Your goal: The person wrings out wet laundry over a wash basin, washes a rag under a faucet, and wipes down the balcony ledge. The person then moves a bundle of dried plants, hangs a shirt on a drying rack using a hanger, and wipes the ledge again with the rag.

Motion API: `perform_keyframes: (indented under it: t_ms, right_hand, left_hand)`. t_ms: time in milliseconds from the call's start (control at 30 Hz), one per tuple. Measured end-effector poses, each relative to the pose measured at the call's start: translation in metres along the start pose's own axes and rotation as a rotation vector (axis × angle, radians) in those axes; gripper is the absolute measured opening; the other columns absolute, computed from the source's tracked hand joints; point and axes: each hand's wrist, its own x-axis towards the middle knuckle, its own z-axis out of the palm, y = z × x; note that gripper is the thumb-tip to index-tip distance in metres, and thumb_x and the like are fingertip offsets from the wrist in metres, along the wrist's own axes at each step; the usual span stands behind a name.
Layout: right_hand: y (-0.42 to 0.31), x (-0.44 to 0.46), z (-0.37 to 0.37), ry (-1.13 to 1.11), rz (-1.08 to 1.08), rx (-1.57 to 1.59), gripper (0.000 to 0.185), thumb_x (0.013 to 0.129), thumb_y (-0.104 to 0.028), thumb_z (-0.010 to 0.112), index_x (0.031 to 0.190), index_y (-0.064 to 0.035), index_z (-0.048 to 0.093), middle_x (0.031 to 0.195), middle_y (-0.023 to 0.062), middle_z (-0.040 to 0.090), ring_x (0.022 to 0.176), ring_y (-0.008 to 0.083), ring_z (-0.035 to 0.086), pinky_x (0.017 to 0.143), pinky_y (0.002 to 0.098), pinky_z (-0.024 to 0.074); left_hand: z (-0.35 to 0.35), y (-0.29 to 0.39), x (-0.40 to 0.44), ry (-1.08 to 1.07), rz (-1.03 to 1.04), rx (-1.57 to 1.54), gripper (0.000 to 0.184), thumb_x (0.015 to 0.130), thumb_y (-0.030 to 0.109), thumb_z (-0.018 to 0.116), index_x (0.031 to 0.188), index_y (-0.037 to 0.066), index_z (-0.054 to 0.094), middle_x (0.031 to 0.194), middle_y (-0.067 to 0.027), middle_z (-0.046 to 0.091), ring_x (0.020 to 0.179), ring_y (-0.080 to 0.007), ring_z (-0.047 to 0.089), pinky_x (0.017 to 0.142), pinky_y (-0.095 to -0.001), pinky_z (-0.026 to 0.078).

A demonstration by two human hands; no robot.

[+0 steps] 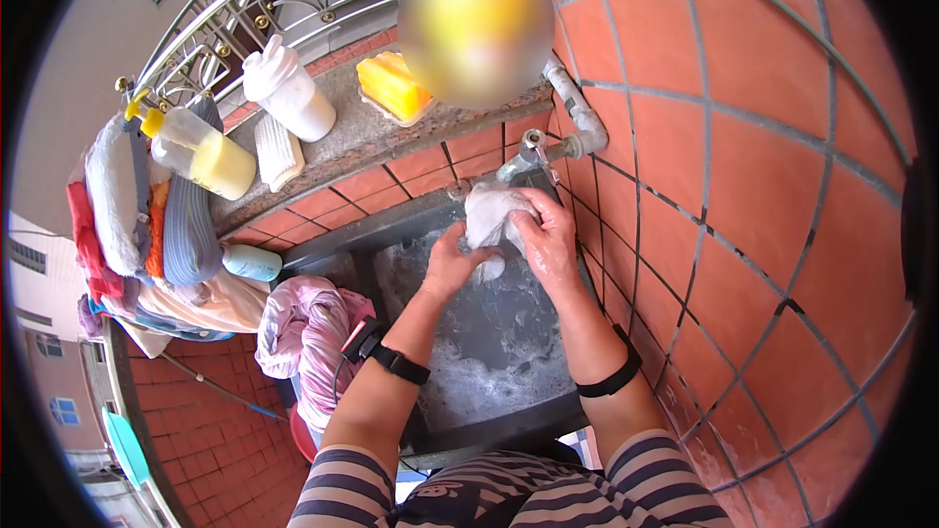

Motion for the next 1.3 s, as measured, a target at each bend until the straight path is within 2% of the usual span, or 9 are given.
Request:
perform_keyframes:
  t_ms: [67, 233, 400, 500, 600, 700, 800, 1067, 1300]
  right_hand:
    - [0.002, 0.006, -0.016, 0.106, 0.007, 0.012, 0.02, 0.083, 0.001, 0.057, 0.103, 0.0052, 0.059, 0.089, 0.003, 0.063, 0.082, 0.0076, 0.055, 0.075, 0.0217, 0.0442]
    - [0.059, 0.007, -0.028, 0.078, -0.002, -0.178, 0.033, 0.077, 0.003, 0.055, 0.11, 0.0024, 0.059, 0.099, 0.0081, 0.063, 0.091, 0.0124, 0.057, 0.079, 0.0252, 0.0443]
    - [0.034, -0.004, -0.002, -0.144, 0.08, 0.088, 0.051, 0.07, 0.002, 0.056, 0.121, -0.0044, 0.054, 0.114, 0.013, 0.058, 0.109, 0.0195, 0.052, 0.086, 0.0319, 0.0443]
    - [0.037, 0.01, -0.005, -0.211, -0.021, -0.021, 0.048, 0.069, 0.001, 0.06, 0.116, -0.0043, 0.056, 0.109, 0.011, 0.059, 0.105, 0.0199, 0.054, 0.083, 0.0308, 0.0449]
    - [0.047, 0.029, -0.014, -0.238, 0.36, 0.194, 0.039, 0.064, 0.003, 0.063, 0.103, -0.0009, 0.058, 0.092, 0.0059, 0.062, 0.085, 0.0167, 0.058, 0.076, 0.0292, 0.0446]
    - [0.044, 0.029, -0.002, -0.174, 0.321, 0.165, 0.037, 0.065, 0.004, 0.06, 0.102, 0.0007, 0.058, 0.091, 0.0066, 0.062, 0.082, 0.0166, 0.059, 0.073, 0.0294, 0.0449]
    - [0.02, 0.02, 0.004, -0.209, 0.482, 0.172, 0.047, 0.061, 0.009, 0.05, 0.107, 0.0036, 0.054, 0.095, 0.0089, 0.06, 0.087, 0.0169, 0.058, 0.075, 0.0277, 0.0438]
    - [-0.048, 0.001, -0.028, -0.361, 0.437, 0.776, 0.056, 0.068, -0.004, 0.056, 0.122, 0.0075, 0.044, 0.111, 0.0164, 0.057, 0.107, 0.0271, 0.054, 0.095, 0.0382, 0.0391]
    - [0.055, 0.015, -0.05, 0.156, 0.332, 0.652, 0.044, 0.086, -0.03, 0.063, 0.114, 0.0022, 0.053, 0.11, 0.01, 0.058, 0.105, 0.0186, 0.053, 0.094, 0.0337, 0.0375]
  left_hand:
    - [-0.024, 0.019, 0.001, -0.145, -0.165, -0.547, 0.018, 0.075, 0.01, 0.064, 0.089, 0.004, 0.054, 0.083, -0.0024, 0.061, 0.079, -0.0105, 0.055, 0.075, -0.0241, 0.042]
    - [-0.046, 0.076, 0.013, -0.099, -0.157, -0.808, 0.015, 0.075, 0.007, 0.059, 0.089, 0.004, 0.053, 0.075, -0.0019, 0.058, 0.069, -0.0085, 0.053, 0.063, -0.0251, 0.042]
    - [-0.037, 0.116, 0.02, -0.237, 0.107, -0.115, 0.026, 0.073, 0.008, 0.065, 0.095, -0.002, 0.056, 0.079, -0.0079, 0.06, 0.071, -0.0143, 0.057, 0.066, -0.0282, 0.046]
    - [-0.044, 0.133, 0.014, -0.228, 0.218, 0.164, 0.029, 0.071, 0.013, 0.068, 0.094, -0.003, 0.06, 0.078, -0.012, 0.063, 0.075, -0.0168, 0.061, 0.072, -0.0297, 0.048]
    - [-0.048, 0.098, 0.016, -0.198, 0.214, 0.189, 0.036, 0.07, 0.011, 0.067, 0.103, -0.003, 0.059, 0.092, -0.0144, 0.063, 0.085, -0.0205, 0.06, 0.075, -0.0321, 0.047]
    - [-0.039, 0.048, 0.011, -0.031, 0.013, -0.05, 0.054, 0.077, 0.023, 0.066, 0.122, 0.0, 0.05, 0.117, -0.0187, 0.054, 0.107, -0.0303, 0.054, 0.086, -0.0426, 0.046]
    - [-0.011, 0.049, 0.009, 0.001, -1.26, -1.0, 0.069, 0.089, 0.048, 0.047, 0.14, 0.007, 0.026, 0.141, -0.02, 0.032, 0.125, -0.0398, 0.038, 0.092, -0.0662, 0.035]
    - [0.049, -0.03, 0.023, -0.539, -0.957, -1.763, 0.039, 0.093, 0.031, 0.038, 0.12, 0.008, 0.052, 0.115, -0.0126, 0.059, 0.106, -0.0314, 0.057, 0.074, -0.0503, 0.05]
    - [-0.024, 0.054, -0.009, -0.109, -1.058, -1.484, 0.035, 0.086, 0.025, 0.042, 0.111, 0.005, 0.057, 0.099, -0.0162, 0.064, 0.078, -0.0322, 0.064, 0.054, -0.0418, 0.052]
